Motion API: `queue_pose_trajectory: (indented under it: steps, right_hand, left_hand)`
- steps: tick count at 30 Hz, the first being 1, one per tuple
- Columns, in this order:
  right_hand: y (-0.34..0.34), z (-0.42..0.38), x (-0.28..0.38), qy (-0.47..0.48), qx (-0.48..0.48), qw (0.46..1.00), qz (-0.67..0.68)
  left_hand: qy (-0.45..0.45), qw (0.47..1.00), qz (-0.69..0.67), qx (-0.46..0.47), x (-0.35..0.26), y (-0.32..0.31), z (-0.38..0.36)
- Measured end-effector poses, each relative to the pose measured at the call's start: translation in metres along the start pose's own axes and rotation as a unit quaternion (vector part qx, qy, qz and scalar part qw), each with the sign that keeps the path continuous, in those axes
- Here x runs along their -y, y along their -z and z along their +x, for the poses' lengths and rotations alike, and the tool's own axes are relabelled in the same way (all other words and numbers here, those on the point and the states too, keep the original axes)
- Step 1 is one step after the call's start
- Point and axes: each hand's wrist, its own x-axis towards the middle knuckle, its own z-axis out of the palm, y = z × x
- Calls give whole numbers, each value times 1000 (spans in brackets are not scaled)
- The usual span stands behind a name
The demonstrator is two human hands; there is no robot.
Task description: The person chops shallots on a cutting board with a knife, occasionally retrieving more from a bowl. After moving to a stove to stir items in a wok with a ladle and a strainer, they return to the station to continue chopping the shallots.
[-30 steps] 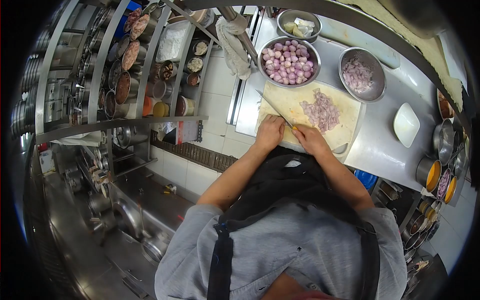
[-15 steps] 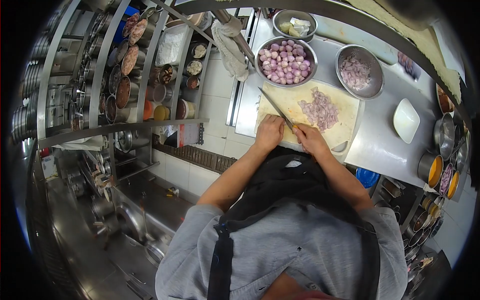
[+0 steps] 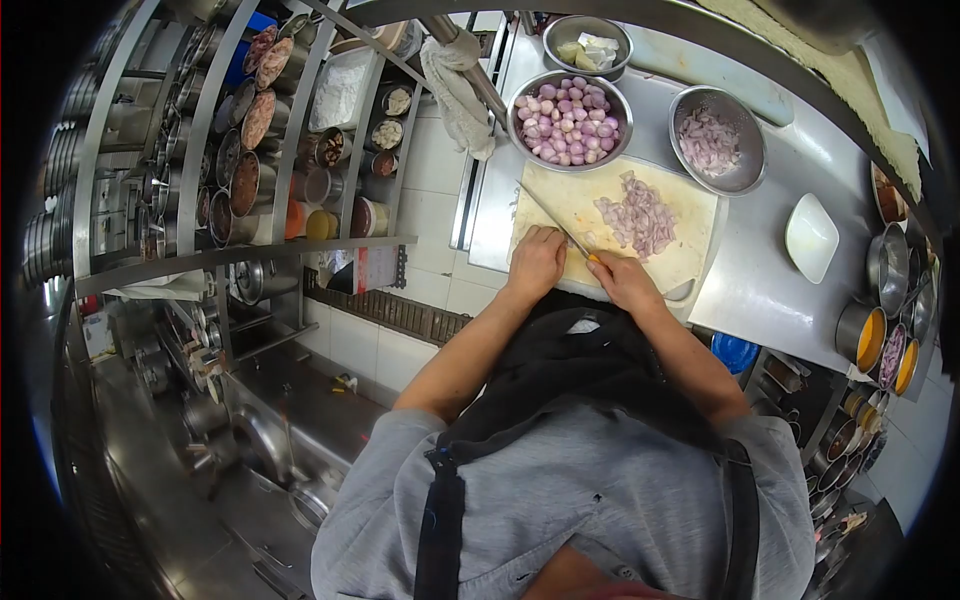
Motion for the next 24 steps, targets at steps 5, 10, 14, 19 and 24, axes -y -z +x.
queue_pose_trajectory:
  steps: [5,10,14,19,24]
  right_hand:
    - [9,1,15,-20,11,1000,-1]
    - [0,7,0,-9,29,999,-12]
    - [5,4,11,-50,29,998,18]
    - [1,4,4,-64,37,997,22]
    - [-5,4,-3,-27,10,998,54]
  left_hand:
    - [-8,1000,5,-5,1,0,0]
    - [-14,1000,6,-21,1,-4,-2]
    - [-17,1000,12,-21,2,-3,-3]
    - [-25,999,2,-35,3,-6,-4]
    - [-27,999,7,-36,3,-4,-2]
